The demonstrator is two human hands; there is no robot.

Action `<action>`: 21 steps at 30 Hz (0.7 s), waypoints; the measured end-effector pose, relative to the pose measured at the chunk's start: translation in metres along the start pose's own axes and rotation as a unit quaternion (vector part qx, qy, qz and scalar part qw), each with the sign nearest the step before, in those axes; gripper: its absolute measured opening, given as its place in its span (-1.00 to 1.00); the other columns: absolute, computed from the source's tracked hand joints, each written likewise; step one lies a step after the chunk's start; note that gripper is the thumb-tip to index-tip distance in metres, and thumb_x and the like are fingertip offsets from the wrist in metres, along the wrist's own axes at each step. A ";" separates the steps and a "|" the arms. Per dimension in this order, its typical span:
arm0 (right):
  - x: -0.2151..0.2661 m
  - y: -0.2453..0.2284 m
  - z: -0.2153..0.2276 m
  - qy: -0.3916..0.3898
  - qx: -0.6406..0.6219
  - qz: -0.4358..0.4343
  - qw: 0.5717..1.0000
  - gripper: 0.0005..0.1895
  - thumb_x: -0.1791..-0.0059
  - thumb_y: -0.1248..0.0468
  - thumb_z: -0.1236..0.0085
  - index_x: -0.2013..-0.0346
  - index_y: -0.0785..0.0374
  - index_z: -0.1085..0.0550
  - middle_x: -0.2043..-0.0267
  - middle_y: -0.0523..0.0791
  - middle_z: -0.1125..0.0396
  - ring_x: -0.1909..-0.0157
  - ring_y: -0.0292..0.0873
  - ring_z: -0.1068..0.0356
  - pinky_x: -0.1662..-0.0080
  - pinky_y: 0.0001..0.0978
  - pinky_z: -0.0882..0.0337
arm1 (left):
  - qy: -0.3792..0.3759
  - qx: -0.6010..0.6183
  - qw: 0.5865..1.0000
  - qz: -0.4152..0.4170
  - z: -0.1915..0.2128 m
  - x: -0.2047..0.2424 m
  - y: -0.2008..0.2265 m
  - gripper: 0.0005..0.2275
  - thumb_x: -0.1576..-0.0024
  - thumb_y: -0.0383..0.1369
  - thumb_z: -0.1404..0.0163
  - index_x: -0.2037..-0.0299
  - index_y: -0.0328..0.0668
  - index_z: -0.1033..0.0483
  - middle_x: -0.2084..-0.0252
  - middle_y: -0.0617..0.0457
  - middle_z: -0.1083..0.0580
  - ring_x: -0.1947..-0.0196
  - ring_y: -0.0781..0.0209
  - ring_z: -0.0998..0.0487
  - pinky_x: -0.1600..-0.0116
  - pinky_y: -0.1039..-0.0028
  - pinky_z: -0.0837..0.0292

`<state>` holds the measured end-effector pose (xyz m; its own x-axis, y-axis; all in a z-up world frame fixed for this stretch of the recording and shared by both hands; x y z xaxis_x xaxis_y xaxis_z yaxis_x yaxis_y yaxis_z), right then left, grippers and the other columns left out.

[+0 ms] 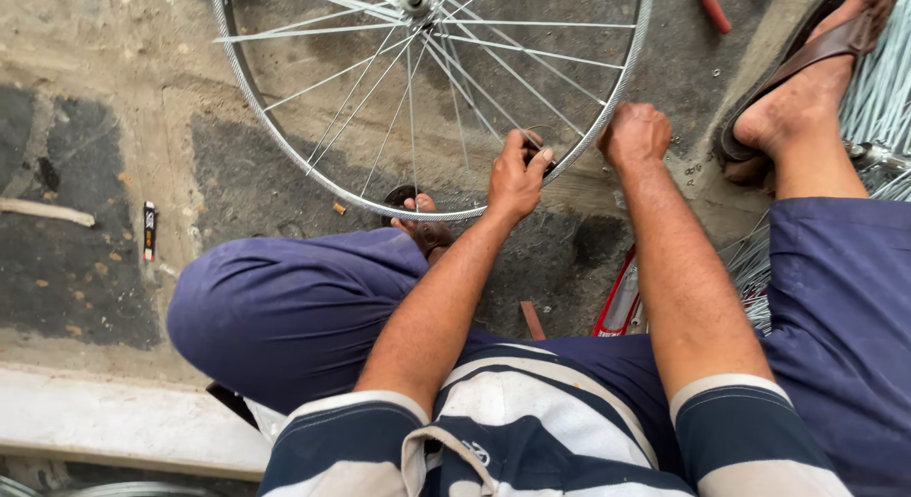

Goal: The person is sitting on the floor assembling a bicycle wheel by hand. They insert spokes into the rim and hub, then tighten the nipples to secure them.

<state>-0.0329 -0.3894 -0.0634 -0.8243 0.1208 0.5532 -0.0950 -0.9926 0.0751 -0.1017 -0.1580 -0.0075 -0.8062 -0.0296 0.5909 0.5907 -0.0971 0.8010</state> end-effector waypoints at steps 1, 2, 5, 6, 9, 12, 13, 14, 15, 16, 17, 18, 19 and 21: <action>-0.003 -0.002 -0.003 -0.010 0.032 0.015 0.999 -0.95 0.10 0.31 -0.29 0.37 0.17 -0.65 0.31 0.07 -0.51 0.28 0.07 -0.53 0.13 -0.05 -0.52 | 0.008 0.002 1.000 -0.016 0.000 -0.002 0.001 -0.78 -0.21 -0.28 -0.08 0.05 -0.16 -0.38 0.23 -0.03 -0.59 0.22 0.12 -0.65 0.12 0.30 -0.50; -0.003 0.001 0.001 0.034 0.009 0.013 0.999 -0.94 0.04 0.28 -0.28 0.35 0.17 -0.65 0.31 0.08 -0.51 0.28 0.11 -0.51 0.14 -0.04 -0.51 | 0.016 0.005 0.999 -0.033 -0.001 -0.005 0.002 -0.77 -0.20 -0.29 -0.09 0.04 -0.15 -0.39 0.21 -0.04 -0.59 0.20 0.10 -0.64 0.09 0.28 -0.51; 0.004 -0.002 -0.006 0.021 0.014 -0.003 1.000 -0.88 -0.02 0.27 -0.25 0.36 0.22 -0.64 0.33 0.08 -0.52 0.28 0.12 -0.52 0.20 -0.03 -0.53 | 0.034 -0.015 0.998 -0.047 -0.002 -0.004 -0.002 -0.76 -0.18 -0.28 -0.09 0.01 -0.13 -0.40 0.17 -0.07 -0.57 0.14 0.03 -0.62 0.01 0.25 -0.50; 0.005 -0.002 -0.014 -0.065 0.069 -0.026 0.995 -0.89 0.03 0.31 -0.24 0.40 0.27 -0.62 0.35 0.07 -0.53 0.29 0.06 -0.55 0.23 -0.05 -0.57 | 0.033 -0.014 0.999 -0.038 -0.003 -0.005 -0.005 -0.76 -0.18 -0.27 -0.09 0.02 -0.12 -0.40 0.17 -0.06 -0.57 0.14 0.03 -0.63 0.01 0.25 -0.51; 0.022 -0.006 0.007 0.069 0.029 0.052 0.996 -0.90 0.13 0.28 -0.31 0.39 0.25 -0.63 0.35 0.11 -0.50 0.30 0.17 -0.50 0.21 -0.02 -0.50 | 0.022 -0.009 1.000 -0.008 -0.007 -0.009 -0.012 -0.76 -0.17 -0.24 -0.08 0.04 -0.10 -0.40 0.18 -0.04 -0.59 0.14 0.05 -0.65 0.03 0.25 -0.52; 0.036 0.004 0.014 0.076 -0.090 -0.026 0.993 -0.81 0.19 0.25 -0.40 0.37 0.29 -0.64 0.37 0.10 -0.50 0.32 0.12 -0.51 0.18 -0.05 -0.48 | 0.022 -0.012 1.000 0.015 -0.008 -0.010 -0.015 -0.76 -0.15 -0.24 -0.09 0.05 -0.08 -0.40 0.19 -0.02 -0.61 0.14 0.04 -0.66 0.04 0.24 -0.50; 0.040 0.007 0.017 0.095 -0.101 -0.010 0.990 -0.84 0.17 0.27 -0.39 0.36 0.28 -0.65 0.36 0.09 -0.51 0.32 0.11 -0.51 0.18 -0.06 -0.48 | 0.025 -0.013 1.000 0.010 -0.009 -0.009 -0.015 -0.75 -0.15 -0.24 -0.10 0.05 -0.08 -0.40 0.19 -0.02 -0.61 0.14 0.03 -0.65 0.04 0.23 -0.50; 0.044 0.009 0.019 0.113 -0.111 0.005 0.987 -0.86 0.16 0.29 -0.39 0.34 0.27 -0.67 0.35 0.08 -0.52 0.32 0.09 -0.51 0.19 -0.07 -0.47 | 0.028 -0.015 0.999 0.005 -0.010 -0.008 -0.015 -0.75 -0.15 -0.23 -0.10 0.05 -0.07 -0.41 0.19 -0.03 -0.60 0.14 0.03 -0.65 0.04 0.23 -0.50; 0.045 0.013 0.023 0.137 -0.120 0.018 0.983 -0.88 0.14 0.32 -0.38 0.33 0.26 -0.69 0.34 0.06 -0.53 0.32 0.08 -0.51 0.19 -0.08 -0.47 | 0.034 -0.020 0.999 -0.010 -0.011 -0.009 -0.012 -0.75 -0.15 -0.24 -0.10 0.05 -0.08 -0.41 0.18 -0.04 -0.60 0.14 0.02 -0.64 0.04 0.23 -0.50; 0.046 0.021 0.020 0.113 -0.183 -0.008 0.977 -0.87 0.14 0.35 -0.34 0.31 0.25 -0.68 0.33 0.03 -0.54 0.31 0.01 -0.52 0.18 -0.15 -0.48 | 0.040 -0.025 0.999 -0.026 -0.009 -0.010 -0.010 -0.75 -0.15 -0.25 -0.11 0.05 -0.09 -0.41 0.18 -0.04 -0.59 0.14 0.01 -0.63 0.04 0.23 -0.50; 0.048 0.029 0.015 0.089 -0.245 -0.035 0.965 -0.84 0.14 0.37 -0.29 0.29 0.24 -0.68 0.31 0.00 -0.55 0.30 -0.07 -0.54 0.16 -0.23 -0.50 | 0.045 -0.029 0.998 -0.040 -0.008 -0.010 -0.010 -0.75 -0.16 -0.25 -0.11 0.05 -0.10 -0.41 0.17 -0.05 -0.58 0.14 0.00 -0.62 0.04 0.23 -0.49; 0.049 0.037 0.011 0.065 -0.307 -0.060 0.948 -0.81 0.15 0.40 -0.24 0.26 0.23 -0.68 0.30 -0.03 -0.56 0.29 -0.14 -0.56 0.15 -0.30 -0.51 | 0.041 -0.016 0.998 -0.040 -0.009 -0.011 -0.010 -0.76 -0.16 -0.26 -0.11 0.05 -0.12 -0.41 0.19 -0.05 -0.58 0.15 0.02 -0.63 0.04 0.25 -0.50; 0.052 0.043 0.010 0.065 -0.321 -0.066 0.943 -0.82 0.16 0.42 -0.25 0.29 0.24 -0.67 0.31 -0.05 -0.56 0.29 -0.16 -0.54 0.17 -0.32 -0.51 | 0.037 -0.003 0.999 -0.038 -0.009 -0.012 -0.012 -0.76 -0.16 -0.27 -0.11 0.06 -0.14 -0.41 0.20 -0.05 -0.59 0.16 0.04 -0.64 0.04 0.26 -0.51; 0.059 0.045 0.009 0.061 -0.350 -0.072 0.932 -0.84 0.19 0.45 -0.26 0.34 0.27 -0.64 0.32 -0.07 -0.55 0.31 -0.21 -0.52 0.22 -0.36 -0.50 | 0.024 0.015 0.999 -0.024 -0.008 -0.012 -0.015 -0.77 -0.16 -0.29 -0.10 0.07 -0.16 -0.41 0.21 -0.04 -0.59 0.18 0.07 -0.64 0.05 0.28 -0.52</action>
<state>-0.0810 -0.4273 -0.0203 -0.8282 0.2944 0.4768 -0.5155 -0.7337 -0.4425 -0.1014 -0.1636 -0.0275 -0.8334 -0.0734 0.5478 0.5522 -0.0691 0.8308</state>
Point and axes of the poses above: each hand's wrist, its own x-axis away from the middle knuckle, its own z-axis out of the back of the hand, y = z × x, the point moved 5 cm from there along -x, towards the middle knuckle
